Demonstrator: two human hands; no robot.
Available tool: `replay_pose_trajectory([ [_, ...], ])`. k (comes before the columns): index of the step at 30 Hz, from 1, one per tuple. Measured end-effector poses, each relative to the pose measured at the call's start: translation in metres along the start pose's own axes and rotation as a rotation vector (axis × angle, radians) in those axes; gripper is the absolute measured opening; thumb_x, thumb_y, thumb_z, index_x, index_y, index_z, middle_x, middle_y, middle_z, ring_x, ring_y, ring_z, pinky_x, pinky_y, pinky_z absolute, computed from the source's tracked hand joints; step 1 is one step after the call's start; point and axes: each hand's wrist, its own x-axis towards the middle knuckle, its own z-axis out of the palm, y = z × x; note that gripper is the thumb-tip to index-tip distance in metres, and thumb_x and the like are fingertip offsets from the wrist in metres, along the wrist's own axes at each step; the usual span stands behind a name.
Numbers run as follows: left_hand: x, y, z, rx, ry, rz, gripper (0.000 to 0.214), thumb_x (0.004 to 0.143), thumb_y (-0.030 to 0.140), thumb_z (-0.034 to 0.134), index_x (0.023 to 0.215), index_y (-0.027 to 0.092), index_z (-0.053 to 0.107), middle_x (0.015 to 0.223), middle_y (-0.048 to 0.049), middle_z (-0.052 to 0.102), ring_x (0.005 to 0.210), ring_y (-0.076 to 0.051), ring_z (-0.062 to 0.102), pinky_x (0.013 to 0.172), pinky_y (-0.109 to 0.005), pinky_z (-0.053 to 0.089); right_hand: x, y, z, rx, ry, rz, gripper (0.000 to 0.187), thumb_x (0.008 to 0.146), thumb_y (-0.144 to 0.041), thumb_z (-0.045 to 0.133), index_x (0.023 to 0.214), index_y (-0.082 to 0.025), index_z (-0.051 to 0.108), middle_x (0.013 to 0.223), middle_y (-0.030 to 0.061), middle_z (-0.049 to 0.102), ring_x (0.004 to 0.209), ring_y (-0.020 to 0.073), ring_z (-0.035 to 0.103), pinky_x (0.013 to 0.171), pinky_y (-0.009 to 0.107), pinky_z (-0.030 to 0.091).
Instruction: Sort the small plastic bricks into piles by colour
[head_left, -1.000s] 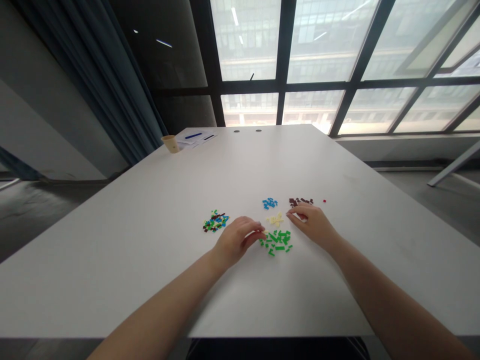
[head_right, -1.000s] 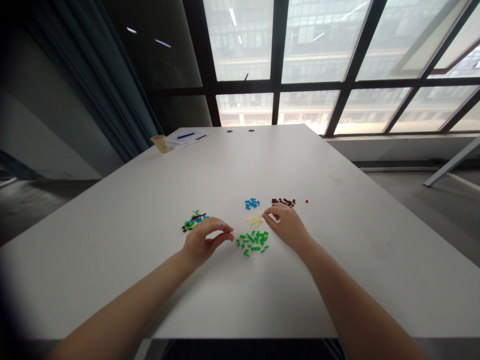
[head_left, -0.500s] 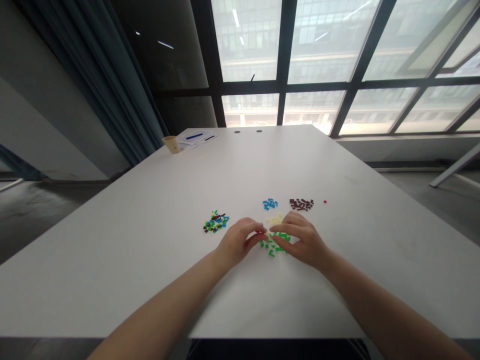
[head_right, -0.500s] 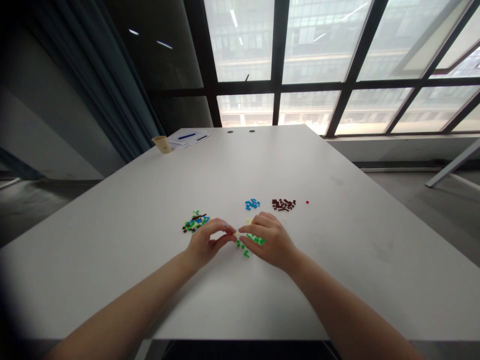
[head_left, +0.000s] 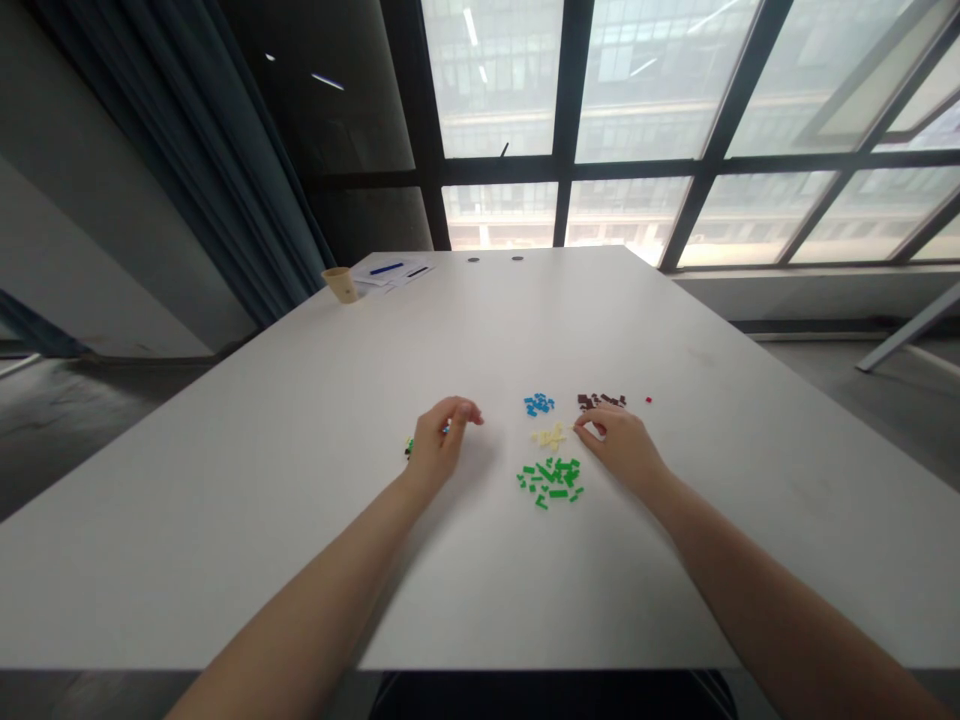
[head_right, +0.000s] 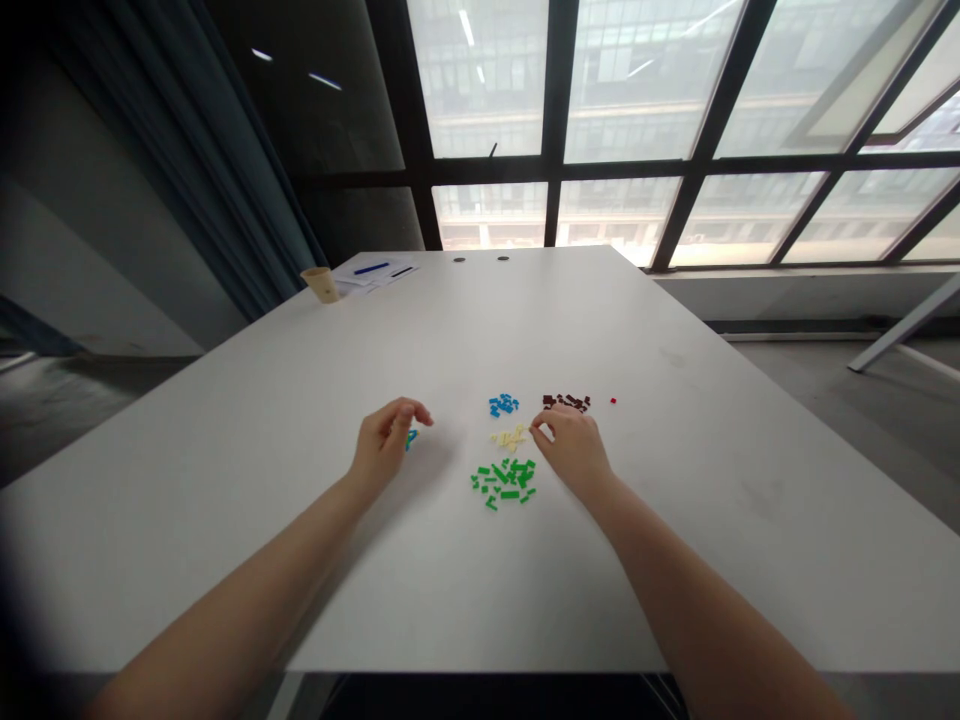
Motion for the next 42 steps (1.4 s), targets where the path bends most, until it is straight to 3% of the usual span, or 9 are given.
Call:
replay_pose_trajectory([
  [5, 0.015, -0.021, -0.011, -0.079, 0.247, -0.190, 0.038, 0.086, 0.039, 0.030, 0.066, 0.015, 0.054, 0.062, -0.0029, 0.058, 0.062, -0.012, 0.053, 0.060, -0.023, 0.041, -0.001, 0.000, 0.011, -0.101, -0.078, 0.073, 0.016, 0.076, -0.026, 0.050, 0.073, -0.021, 0.065, 0.075, 0.0023, 0.062, 0.068, 0.0136, 0.052, 0.065, 0.026, 0.034],
  [10, 0.019, -0.026, -0.012, -0.137, 0.268, -0.256, 0.038, 0.085, 0.041, 0.030, 0.068, 0.016, 0.053, 0.060, -0.0017, 0.057, 0.060, -0.011, 0.052, 0.057, -0.022, 0.039, 0.000, -0.003, 0.017, -0.120, -0.096, 0.075, 0.015, 0.077, -0.026, 0.051, 0.075, -0.021, 0.065, 0.078, 0.0030, 0.063, 0.074, 0.0150, 0.055, 0.067, 0.027, 0.035],
  [16, 0.023, -0.038, -0.019, -0.095, 0.250, -0.262, 0.034, 0.083, 0.040, 0.032, 0.073, 0.015, 0.053, 0.065, -0.0018, 0.058, 0.062, -0.011, 0.053, 0.059, -0.022, 0.041, 0.002, 0.009, 0.009, -0.032, -0.055, 0.113, 0.019, 0.077, -0.026, 0.048, 0.079, -0.021, 0.066, 0.083, 0.0036, 0.065, 0.072, 0.0156, 0.055, 0.066, 0.027, 0.037],
  [19, 0.026, -0.056, -0.026, 0.115, 0.147, -0.302, 0.027, 0.077, 0.035, 0.041, 0.081, 0.016, 0.059, 0.076, -0.0037, 0.062, 0.067, -0.013, 0.054, 0.065, -0.024, 0.043, 0.002, 0.017, 0.004, 0.012, -0.035, 0.137, 0.020, 0.075, -0.026, 0.048, 0.079, -0.020, 0.066, 0.079, 0.0037, 0.065, 0.067, 0.0152, 0.054, 0.064, 0.027, 0.039],
  [22, 0.025, -0.072, -0.031, 0.379, -0.060, -0.328, 0.020, 0.069, 0.027, 0.050, 0.078, 0.018, 0.066, 0.083, -0.0051, 0.063, 0.070, -0.016, 0.055, 0.070, -0.027, 0.043, 0.003, 0.020, 0.000, 0.037, -0.033, 0.149, 0.021, 0.074, -0.028, 0.048, 0.078, -0.020, 0.066, 0.073, 0.0030, 0.064, 0.062, 0.0144, 0.053, 0.061, 0.026, 0.039],
  [26, 0.021, -0.081, -0.034, 0.451, -0.241, -0.399, 0.016, 0.065, 0.024, 0.055, 0.072, 0.019, 0.068, 0.080, -0.0067, 0.066, 0.070, -0.019, 0.059, 0.068, -0.028, 0.044, 0.002, 0.016, -0.002, 0.044, -0.015, 0.141, 0.022, 0.073, -0.029, 0.047, 0.075, -0.020, 0.067, 0.068, 0.0027, 0.062, 0.057, 0.0135, 0.051, 0.055, 0.025, 0.037],
  [31, 0.020, -0.078, -0.036, 0.513, -0.270, -0.488, 0.015, 0.065, 0.026, 0.056, 0.070, 0.018, 0.068, 0.071, -0.0064, 0.068, 0.066, -0.019, 0.061, 0.062, -0.026, 0.044, 0.002, 0.013, -0.003, 0.054, -0.038, 0.144, 0.022, 0.073, -0.029, 0.047, 0.076, -0.020, 0.067, 0.067, 0.0024, 0.061, 0.057, 0.0130, 0.049, 0.056, 0.024, 0.037],
  [42, 0.020, -0.070, -0.030, 0.730, -0.335, -0.361, 0.015, 0.067, 0.018, 0.050, 0.063, 0.017, 0.064, 0.075, -0.0096, 0.067, 0.069, -0.020, 0.061, 0.065, -0.028, 0.044, 0.001, 0.014, -0.002, 0.076, -0.054, 0.105, 0.022, 0.073, -0.029, 0.047, 0.075, -0.020, 0.067, 0.065, 0.0022, 0.059, 0.056, 0.0128, 0.048, 0.056, 0.025, 0.037],
])
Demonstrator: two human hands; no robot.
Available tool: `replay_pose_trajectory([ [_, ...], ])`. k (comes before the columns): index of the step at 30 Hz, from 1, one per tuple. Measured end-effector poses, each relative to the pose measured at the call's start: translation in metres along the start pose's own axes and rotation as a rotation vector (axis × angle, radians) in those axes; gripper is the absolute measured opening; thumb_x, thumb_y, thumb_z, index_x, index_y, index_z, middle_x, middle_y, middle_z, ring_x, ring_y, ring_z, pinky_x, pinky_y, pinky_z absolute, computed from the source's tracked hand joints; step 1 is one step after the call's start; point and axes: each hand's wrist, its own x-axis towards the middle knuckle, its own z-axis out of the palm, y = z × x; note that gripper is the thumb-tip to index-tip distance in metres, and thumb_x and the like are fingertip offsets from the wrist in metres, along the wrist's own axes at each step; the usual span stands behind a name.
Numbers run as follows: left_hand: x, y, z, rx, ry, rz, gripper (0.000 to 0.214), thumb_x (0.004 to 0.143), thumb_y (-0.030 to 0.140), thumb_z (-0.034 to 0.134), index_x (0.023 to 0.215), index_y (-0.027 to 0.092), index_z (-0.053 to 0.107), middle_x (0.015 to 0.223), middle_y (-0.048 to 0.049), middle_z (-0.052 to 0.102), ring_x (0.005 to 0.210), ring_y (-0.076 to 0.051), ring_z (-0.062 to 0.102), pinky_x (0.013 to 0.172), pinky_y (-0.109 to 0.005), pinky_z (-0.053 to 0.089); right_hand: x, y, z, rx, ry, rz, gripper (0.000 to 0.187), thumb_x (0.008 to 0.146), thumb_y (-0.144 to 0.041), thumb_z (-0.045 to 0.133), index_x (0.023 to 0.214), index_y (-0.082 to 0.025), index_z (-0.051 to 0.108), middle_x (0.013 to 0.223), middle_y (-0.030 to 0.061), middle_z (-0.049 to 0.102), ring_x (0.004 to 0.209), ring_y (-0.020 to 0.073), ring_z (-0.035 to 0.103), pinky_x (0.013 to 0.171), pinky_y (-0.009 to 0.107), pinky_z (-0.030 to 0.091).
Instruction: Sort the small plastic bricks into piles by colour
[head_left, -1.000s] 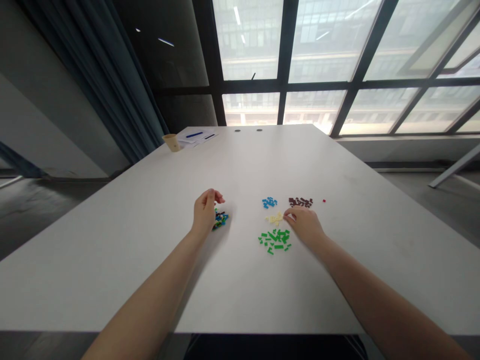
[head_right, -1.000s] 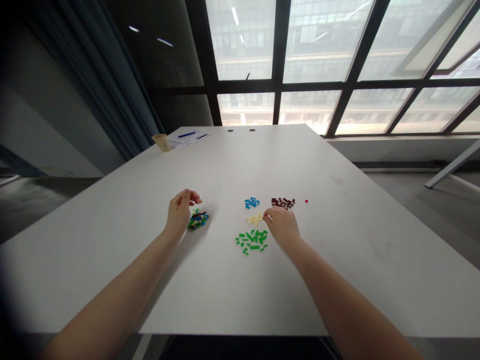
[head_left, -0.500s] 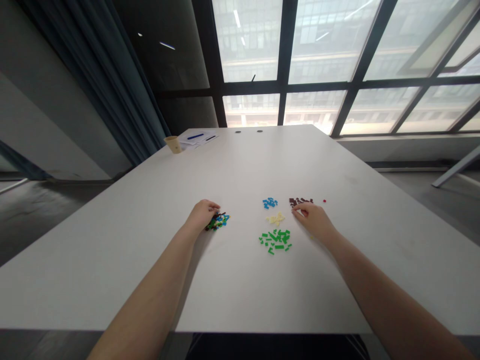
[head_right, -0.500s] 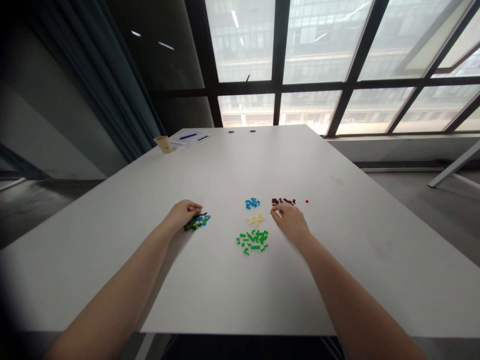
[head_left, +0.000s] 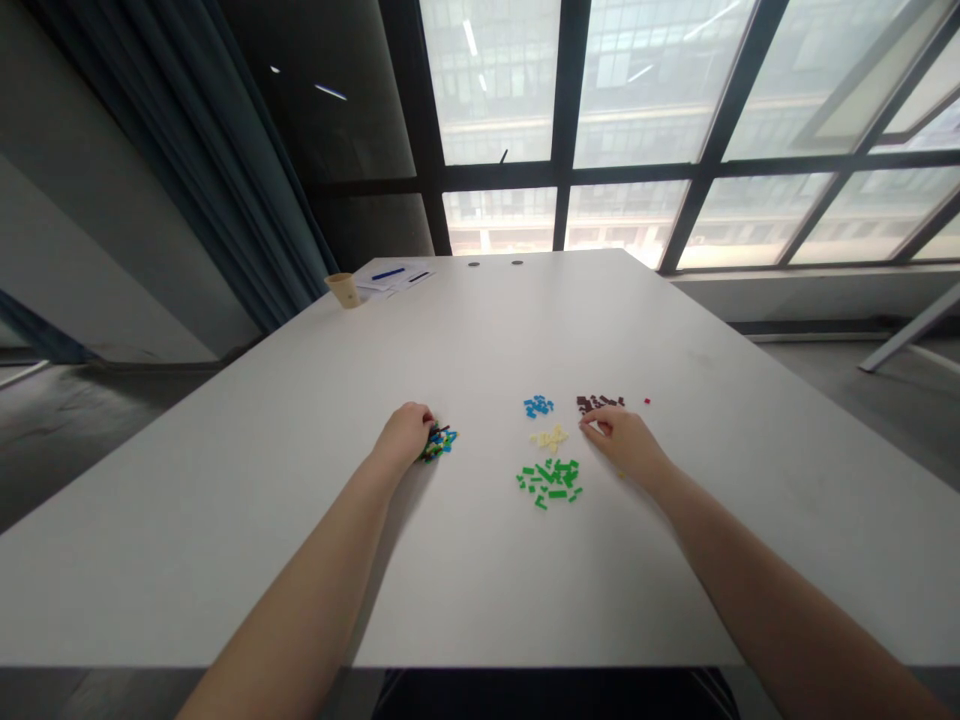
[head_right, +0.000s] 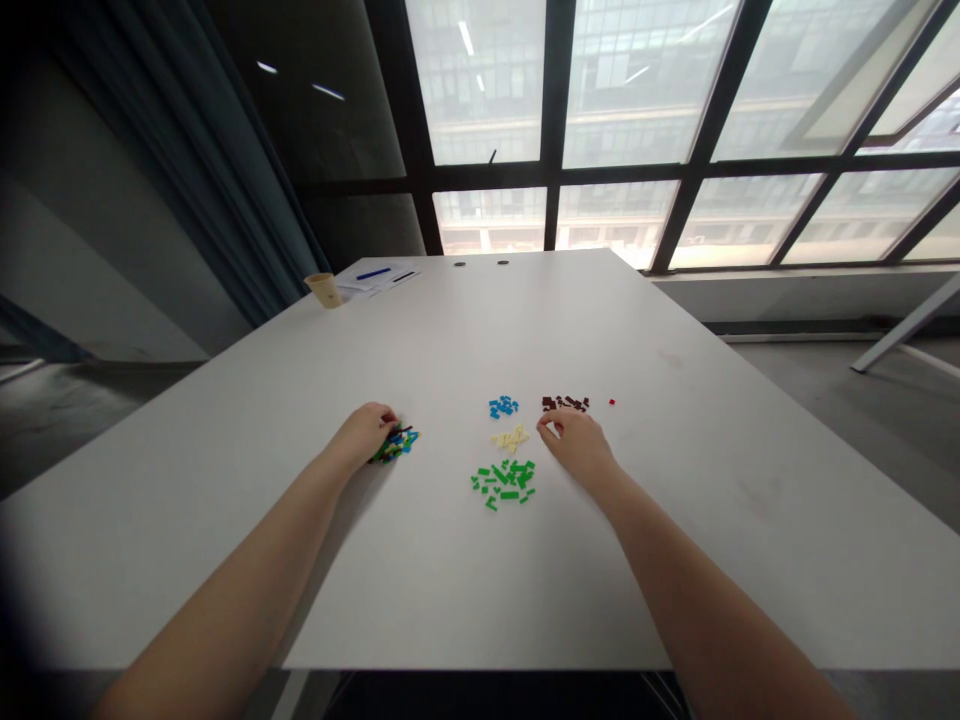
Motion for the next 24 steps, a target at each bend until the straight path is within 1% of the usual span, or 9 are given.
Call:
replay_pose_trajectory([
  [3, 0.000, 0.001, 0.004, 0.023, 0.017, 0.005, 0.017, 0.069, 0.015, 0.046, 0.062, 0.016, 0.062, 0.076, -0.0112, 0.065, 0.072, -0.021, 0.060, 0.067, -0.028, 0.043, 0.000, 0.000, 0.000, -0.006, 0.001, -0.010, 0.022, 0.073, -0.029, 0.047, 0.075, -0.020, 0.067, 0.066, 0.0023, 0.060, 0.056, 0.0129, 0.048, 0.056, 0.025, 0.037],
  [7, 0.001, 0.002, 0.007, 0.046, 0.060, 0.011, 0.018, 0.073, 0.014, 0.042, 0.066, 0.016, 0.059, 0.082, -0.0132, 0.063, 0.077, -0.022, 0.059, 0.068, -0.028, 0.043, 0.001, 0.002, 0.001, -0.010, -0.013, -0.007, 0.022, 0.073, -0.030, 0.047, 0.076, -0.020, 0.067, 0.068, 0.0026, 0.061, 0.057, 0.0131, 0.049, 0.057, 0.025, 0.038],
  [10, 0.000, 0.004, 0.003, 0.051, 0.089, 0.010, 0.018, 0.074, 0.015, 0.039, 0.070, 0.016, 0.057, 0.078, -0.0127, 0.062, 0.074, -0.022, 0.058, 0.067, -0.029, 0.042, 0.001, 0.003, 0.000, -0.016, -0.021, -0.003, 0.022, 0.073, -0.030, 0.047, 0.077, -0.020, 0.067, 0.065, 0.0021, 0.059, 0.057, 0.0132, 0.049, 0.057, 0.025, 0.037],
  [13, -0.004, 0.010, -0.003, -0.035, 0.094, -0.015, 0.015, 0.074, 0.017, 0.041, 0.075, 0.015, 0.056, 0.072, -0.0093, 0.062, 0.068, -0.020, 0.057, 0.063, -0.029, 0.042, 0.001, 0.003, 0.000, -0.015, -0.024, 0.001, 0.023, 0.074, -0.031, 0.046, 0.077, -0.020, 0.066, 0.065, 0.0020, 0.058, 0.057, 0.0135, 0.049, 0.057, 0.025, 0.037],
  [16, -0.008, 0.016, -0.007, -0.228, 0.096, -0.020, 0.015, 0.073, 0.019, 0.045, 0.082, 0.015, 0.056, 0.070, -0.0056, 0.061, 0.064, -0.017, 0.055, 0.062, -0.028, 0.041, 0.001, 0.002, 0.000, -0.012, -0.032, 0.003, 0.023, 0.074, -0.030, 0.046, 0.077, -0.020, 0.066, 0.065, 0.0021, 0.058, 0.057, 0.0134, 0.049, 0.057, 0.025, 0.037],
  [18, -0.010, 0.021, -0.008, -0.434, 0.067, -0.010, 0.020, 0.073, 0.020, 0.046, 0.089, 0.015, 0.057, 0.071, -0.0043, 0.061, 0.065, -0.015, 0.055, 0.063, -0.027, 0.041, 0.001, 0.001, 0.000, -0.013, -0.032, 0.004, 0.023, 0.074, -0.030, 0.046, 0.077, -0.019, 0.066, 0.064, 0.0021, 0.058, 0.058, 0.0135, 0.049, 0.058, 0.025, 0.037],
  [20, -0.012, 0.028, -0.008, -0.706, -0.031, -0.045, 0.021, 0.072, 0.022, 0.048, 0.090, 0.015, 0.059, 0.071, -0.0036, 0.061, 0.063, -0.013, 0.054, 0.060, -0.025, 0.041, 0.001, 0.000, -0.001, -0.010, -0.032, 0.002, 0.023, 0.074, -0.030, 0.046, 0.078, -0.019, 0.066, 0.065, 0.0023, 0.058, 0.058, 0.0134, 0.049, 0.058, 0.025, 0.037],
  [22, -0.014, 0.035, -0.007, -0.992, -0.165, -0.123, 0.018, 0.070, 0.023, 0.053, 0.084, 0.014, 0.060, 0.070, -0.0030, 0.060, 0.058, -0.010, 0.053, 0.055, -0.022, 0.040, 0.001, 0.000, -0.002, -0.006, -0.030, -0.003, 0.023, 0.074, -0.030, 0.046, 0.078, -0.019, 0.066, 0.066, 0.0024, 0.058, 0.059, 0.0133, 0.049, 0.059, 0.025, 0.037],
  [24, -0.018, 0.043, -0.008, -1.237, -0.272, -0.189, 0.016, 0.067, 0.023, 0.059, 0.079, 0.012, 0.061, 0.069, -0.0019, 0.059, 0.055, -0.007, 0.051, 0.053, -0.018, 0.039, 0.001, -0.001, -0.002, -0.003, -0.030, -0.013, 0.023, 0.074, -0.030, 0.046, 0.077, -0.019, 0.066, 0.065, 0.0022, 0.058, 0.058, 0.0132, 0.049, 0.059, 0.025, 0.037],
])
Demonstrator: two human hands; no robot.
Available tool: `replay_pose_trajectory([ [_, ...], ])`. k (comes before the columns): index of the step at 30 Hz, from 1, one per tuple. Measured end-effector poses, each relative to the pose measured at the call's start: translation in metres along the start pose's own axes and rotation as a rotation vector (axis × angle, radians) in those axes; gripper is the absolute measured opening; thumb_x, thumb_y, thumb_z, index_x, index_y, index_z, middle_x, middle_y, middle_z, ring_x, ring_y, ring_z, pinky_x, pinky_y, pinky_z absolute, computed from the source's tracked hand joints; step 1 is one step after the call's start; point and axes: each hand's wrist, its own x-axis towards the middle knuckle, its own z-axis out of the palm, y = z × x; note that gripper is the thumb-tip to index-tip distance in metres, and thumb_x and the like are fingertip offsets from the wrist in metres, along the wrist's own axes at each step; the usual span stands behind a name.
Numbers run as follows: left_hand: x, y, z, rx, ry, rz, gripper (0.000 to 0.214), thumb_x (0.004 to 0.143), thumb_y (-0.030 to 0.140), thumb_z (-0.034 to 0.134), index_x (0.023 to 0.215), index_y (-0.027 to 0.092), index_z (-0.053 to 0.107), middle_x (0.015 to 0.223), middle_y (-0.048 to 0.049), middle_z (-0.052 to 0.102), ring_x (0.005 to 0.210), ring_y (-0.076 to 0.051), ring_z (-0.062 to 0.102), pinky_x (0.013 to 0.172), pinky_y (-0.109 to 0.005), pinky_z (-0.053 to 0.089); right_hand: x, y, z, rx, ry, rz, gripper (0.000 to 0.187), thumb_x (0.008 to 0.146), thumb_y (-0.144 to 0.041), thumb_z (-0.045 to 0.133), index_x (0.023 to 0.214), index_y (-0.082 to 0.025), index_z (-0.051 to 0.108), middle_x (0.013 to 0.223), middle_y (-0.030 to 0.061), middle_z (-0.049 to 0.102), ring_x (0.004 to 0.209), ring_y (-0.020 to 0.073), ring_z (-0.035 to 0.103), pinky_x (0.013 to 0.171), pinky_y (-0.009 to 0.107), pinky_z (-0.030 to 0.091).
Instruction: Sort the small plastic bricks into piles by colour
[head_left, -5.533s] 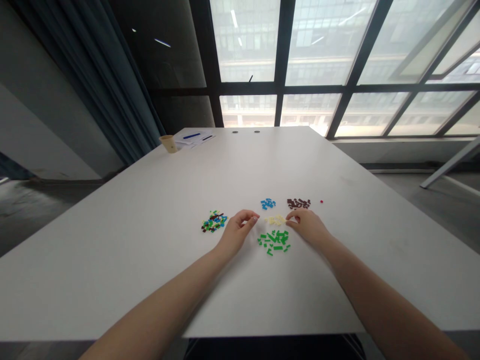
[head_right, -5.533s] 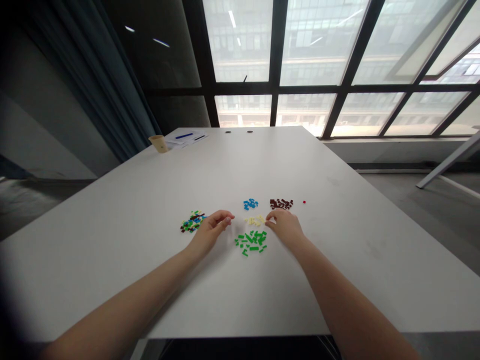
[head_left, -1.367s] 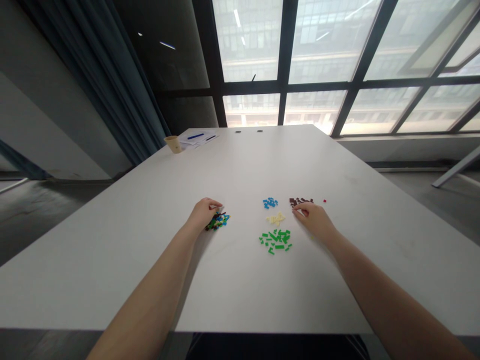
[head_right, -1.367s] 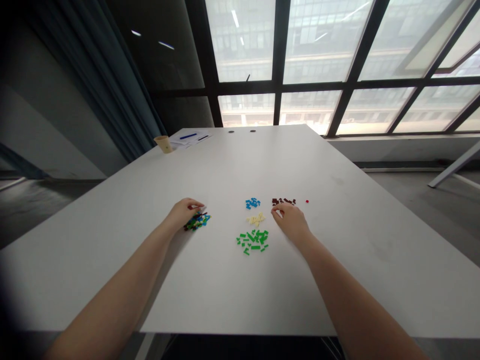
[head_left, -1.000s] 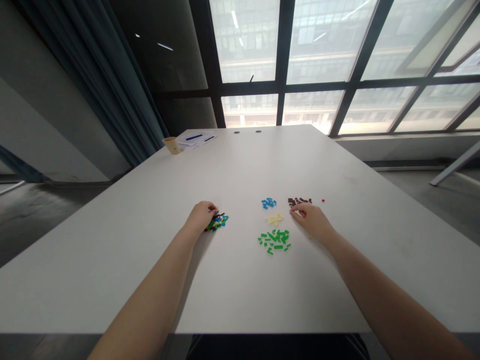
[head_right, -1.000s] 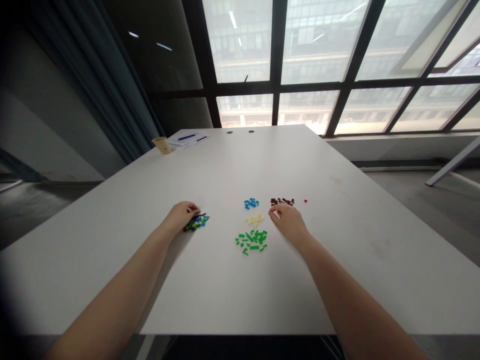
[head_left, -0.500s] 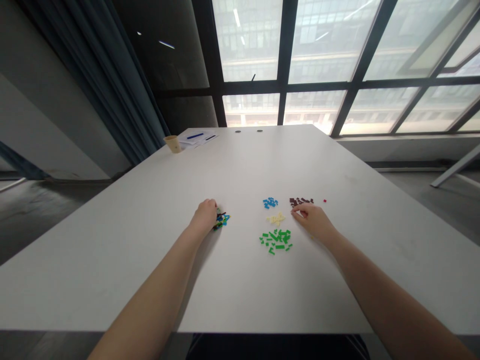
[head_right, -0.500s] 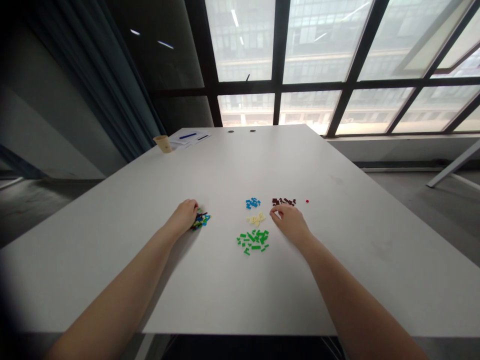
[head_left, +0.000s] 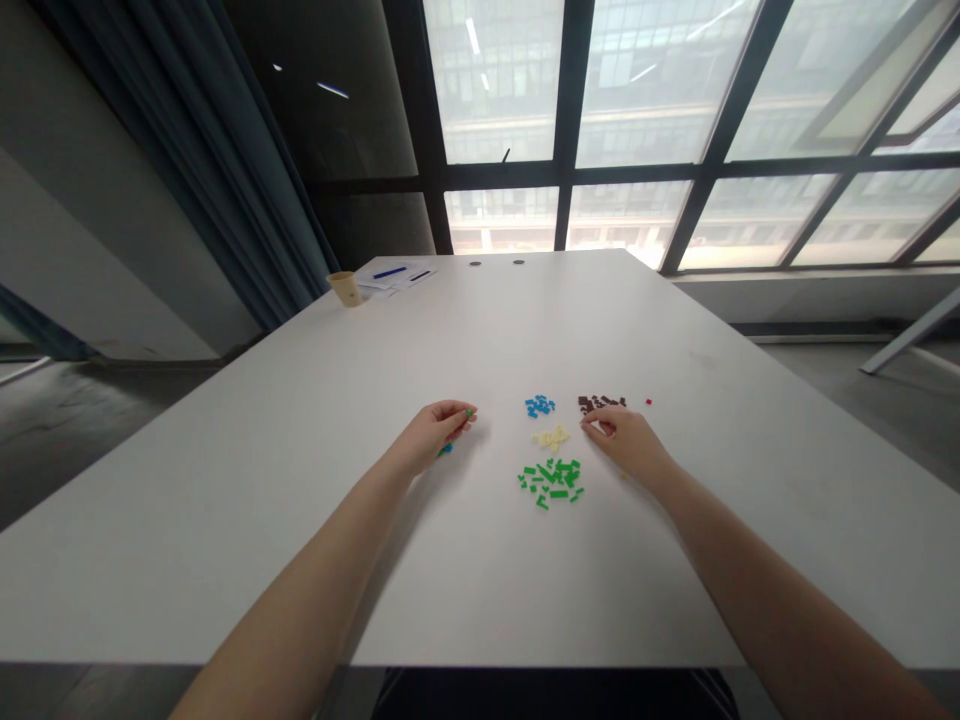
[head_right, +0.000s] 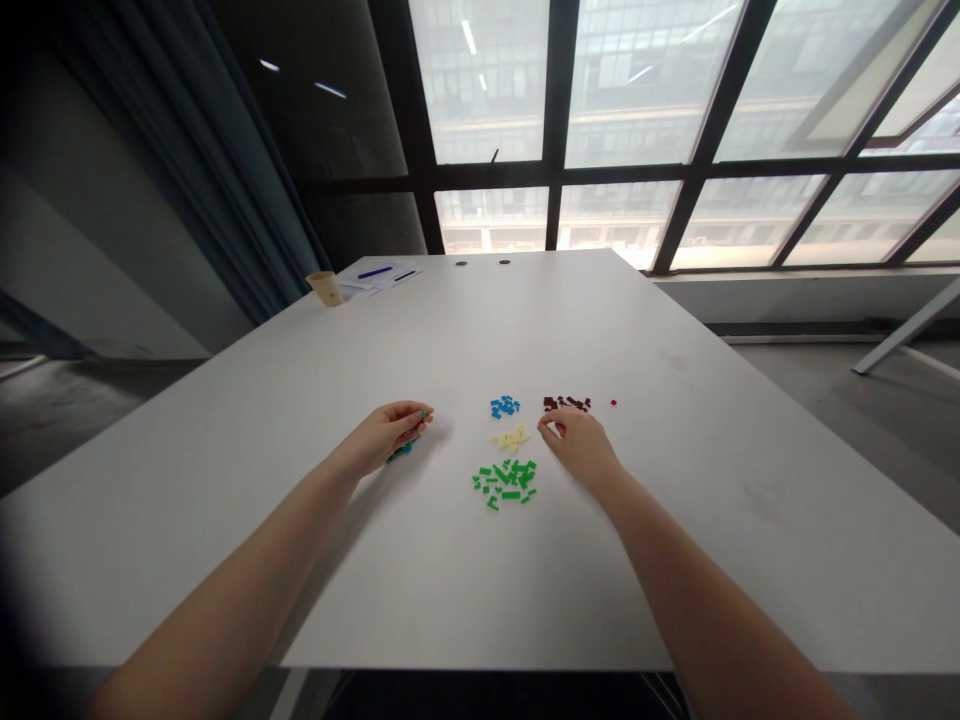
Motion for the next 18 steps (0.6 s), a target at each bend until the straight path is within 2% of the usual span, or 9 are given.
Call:
replay_pose_trajectory([
  [3, -0.008, 0.003, 0.012, -0.266, -0.106, -0.070, 0.015, 0.066, 0.020, 0.064, 0.078, 0.011, 0.060, 0.070, -0.0016, 0.059, 0.057, -0.004, 0.050, 0.056, -0.015, 0.041, 0.000, -0.001, 0.000, 0.008, 0.002, -0.008, 0.023, 0.074, -0.030, 0.046, 0.077, -0.019, 0.066, 0.063, 0.0018, 0.056, 0.058, 0.0130, 0.049, 0.059, 0.025, 0.037],
  [7, -0.018, 0.003, 0.027, -0.466, -0.244, -0.202, 0.009, 0.069, 0.012, 0.062, 0.077, 0.011, 0.060, 0.070, -0.0024, 0.059, 0.058, -0.004, 0.052, 0.058, -0.014, 0.043, -0.002, -0.004, 0.001, 0.015, 0.001, -0.016, 0.022, 0.075, -0.029, 0.047, 0.077, -0.019, 0.066, 0.064, 0.0016, 0.056, 0.058, 0.0129, 0.048, 0.059, 0.025, 0.037],
  [14, -0.026, -0.002, 0.043, -0.564, -0.428, -0.362, 0.006, 0.073, 0.010, 0.059, 0.078, 0.009, 0.061, 0.070, -0.0051, 0.060, 0.058, -0.005, 0.054, 0.053, -0.013, 0.044, -0.004, -0.012, 0.003, 0.012, -0.020, -0.078, 0.021, 0.075, -0.026, 0.047, 0.077, -0.019, 0.066, 0.063, 0.0015, 0.056, 0.059, 0.0126, 0.048, 0.060, 0.025, 0.036],
  [18, -0.027, -0.002, 0.043, -0.556, -0.426, -0.369, 0.007, 0.074, 0.011, 0.057, 0.078, 0.008, 0.062, 0.071, -0.0064, 0.060, 0.058, -0.006, 0.055, 0.053, -0.012, 0.045, -0.007, -0.014, 0.001, 0.017, -0.032, -0.095, 0.021, 0.075, -0.025, 0.047, 0.078, -0.019, 0.066, 0.065, 0.0017, 0.056, 0.059, 0.0124, 0.048, 0.060, 0.024, 0.036],
])
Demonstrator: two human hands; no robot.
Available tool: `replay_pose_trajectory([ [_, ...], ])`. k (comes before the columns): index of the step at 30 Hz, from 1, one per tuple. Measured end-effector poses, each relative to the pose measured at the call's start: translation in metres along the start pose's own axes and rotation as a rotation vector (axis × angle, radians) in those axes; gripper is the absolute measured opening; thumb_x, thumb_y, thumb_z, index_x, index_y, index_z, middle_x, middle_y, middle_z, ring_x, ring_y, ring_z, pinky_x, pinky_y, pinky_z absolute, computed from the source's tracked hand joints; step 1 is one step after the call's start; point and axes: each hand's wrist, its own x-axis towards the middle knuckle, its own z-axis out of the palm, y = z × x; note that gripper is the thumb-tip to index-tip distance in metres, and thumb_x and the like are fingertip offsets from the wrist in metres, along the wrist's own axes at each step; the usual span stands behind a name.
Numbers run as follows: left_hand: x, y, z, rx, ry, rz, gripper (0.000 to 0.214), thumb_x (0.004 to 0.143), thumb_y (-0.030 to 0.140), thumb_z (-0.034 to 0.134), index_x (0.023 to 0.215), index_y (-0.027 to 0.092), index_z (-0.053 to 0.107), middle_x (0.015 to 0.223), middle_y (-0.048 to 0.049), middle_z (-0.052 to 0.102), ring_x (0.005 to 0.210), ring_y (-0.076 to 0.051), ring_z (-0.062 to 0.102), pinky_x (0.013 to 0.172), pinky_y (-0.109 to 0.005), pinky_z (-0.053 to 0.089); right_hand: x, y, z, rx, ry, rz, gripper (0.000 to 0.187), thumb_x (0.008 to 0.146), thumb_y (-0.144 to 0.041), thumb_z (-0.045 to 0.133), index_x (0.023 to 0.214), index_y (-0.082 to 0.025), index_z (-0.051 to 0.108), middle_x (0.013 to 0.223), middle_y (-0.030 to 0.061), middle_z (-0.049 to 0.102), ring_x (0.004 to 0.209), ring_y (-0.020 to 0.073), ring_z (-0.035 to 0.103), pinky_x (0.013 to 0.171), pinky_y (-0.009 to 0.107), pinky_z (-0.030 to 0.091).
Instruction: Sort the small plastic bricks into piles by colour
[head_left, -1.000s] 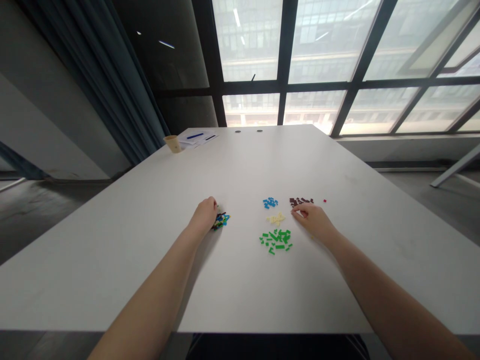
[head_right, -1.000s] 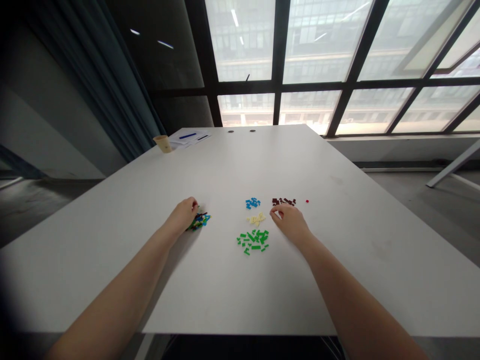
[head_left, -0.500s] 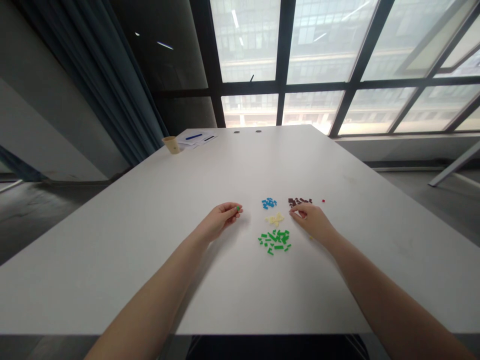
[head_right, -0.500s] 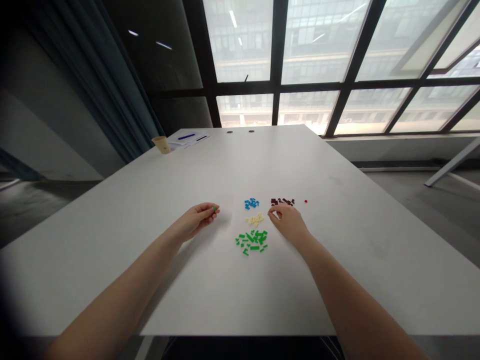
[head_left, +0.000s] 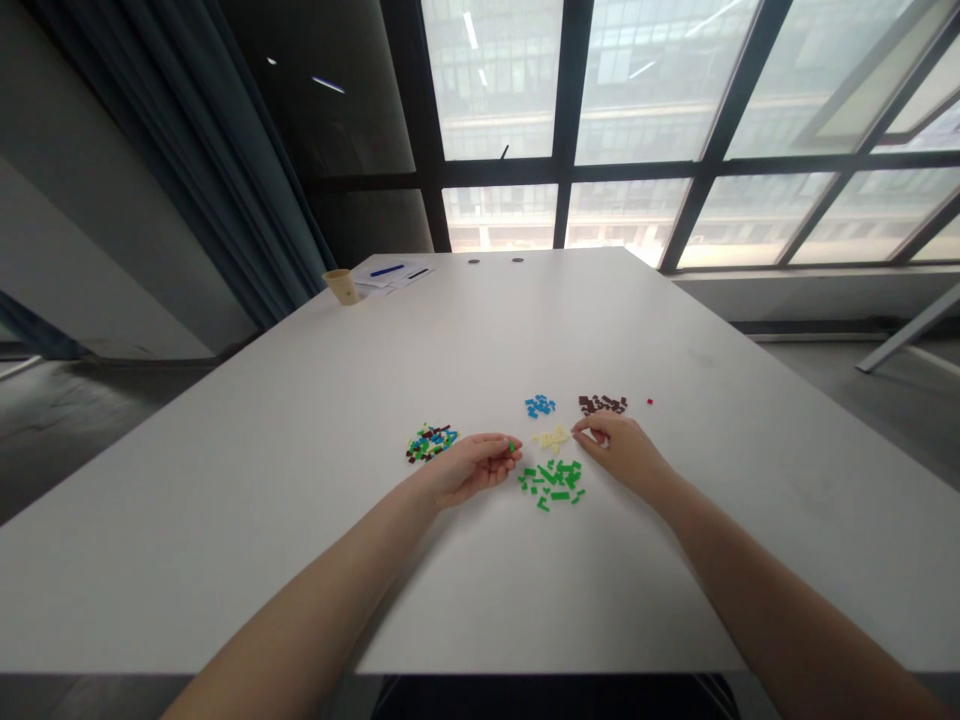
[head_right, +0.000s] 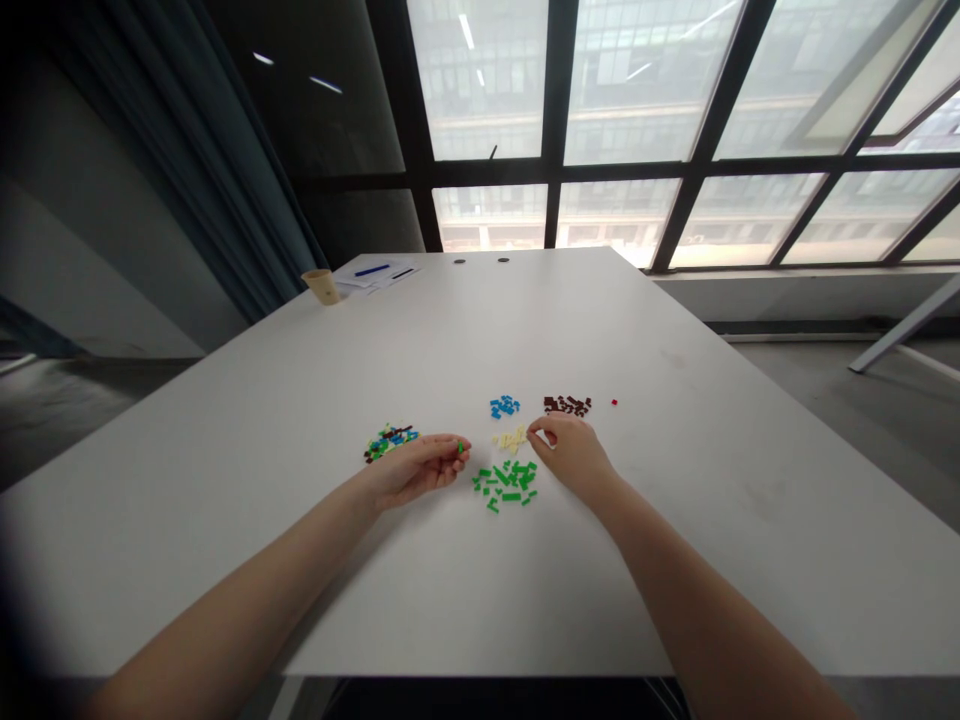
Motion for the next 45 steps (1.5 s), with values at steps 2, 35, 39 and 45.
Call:
replay_pose_trajectory([
  [2, -0.001, 0.001, 0.000, 0.000, 0.005, 0.008, 0.007, 0.074, 0.011, 0.057, 0.078, 0.008, 0.062, 0.071, -0.0062, 0.060, 0.059, -0.006, 0.055, 0.054, -0.012, 0.045, 0.000, 0.000, 0.000, 0.002, -0.001, -0.006, 0.020, 0.075, -0.025, 0.047, 0.078, -0.019, 0.066, 0.064, 0.0015, 0.056, 0.059, 0.0122, 0.048, 0.059, 0.024, 0.036],
  [35, 0.008, -0.018, -0.002, 0.202, -0.152, 0.025, 0.020, 0.062, 0.022, 0.071, 0.078, 0.010, 0.065, 0.071, -0.0033, 0.060, 0.065, -0.007, 0.052, 0.064, -0.018, 0.038, -0.012, -0.047, 0.019, 0.095, 0.030, -0.426, 0.012, 0.078, -0.024, 0.053, 0.083, -0.022, 0.064, 0.071, 0.0026, 0.056, 0.073, 0.0147, 0.049, 0.071, 0.029, 0.035],
  [39, 0.005, -0.009, -0.001, 0.174, -0.006, 0.098, 0.026, 0.064, 0.019, 0.069, 0.089, 0.013, 0.062, 0.078, -0.0039, 0.062, 0.064, -0.006, 0.053, 0.062, -0.018, 0.039, -0.011, -0.042, 0.019, 0.055, -0.040, -0.402, 0.014, 0.078, -0.028, 0.054, 0.084, -0.023, 0.066, 0.070, 0.0018, 0.056, 0.072, 0.0139, 0.049, 0.071, 0.028, 0.033],
  [45, 0.004, 0.005, -0.007, 0.158, 0.132, 0.171, 0.024, 0.063, 0.016, 0.068, 0.085, 0.014, 0.060, 0.074, -0.0014, 0.060, 0.057, -0.005, 0.052, 0.053, -0.016, 0.037, -0.015, -0.040, 0.025, -0.038, -0.256, -0.395, 0.011, 0.075, -0.030, 0.059, 0.081, -0.027, 0.067, 0.068, -0.0003, 0.056, 0.071, 0.0128, 0.051, 0.070, 0.028, 0.029],
])
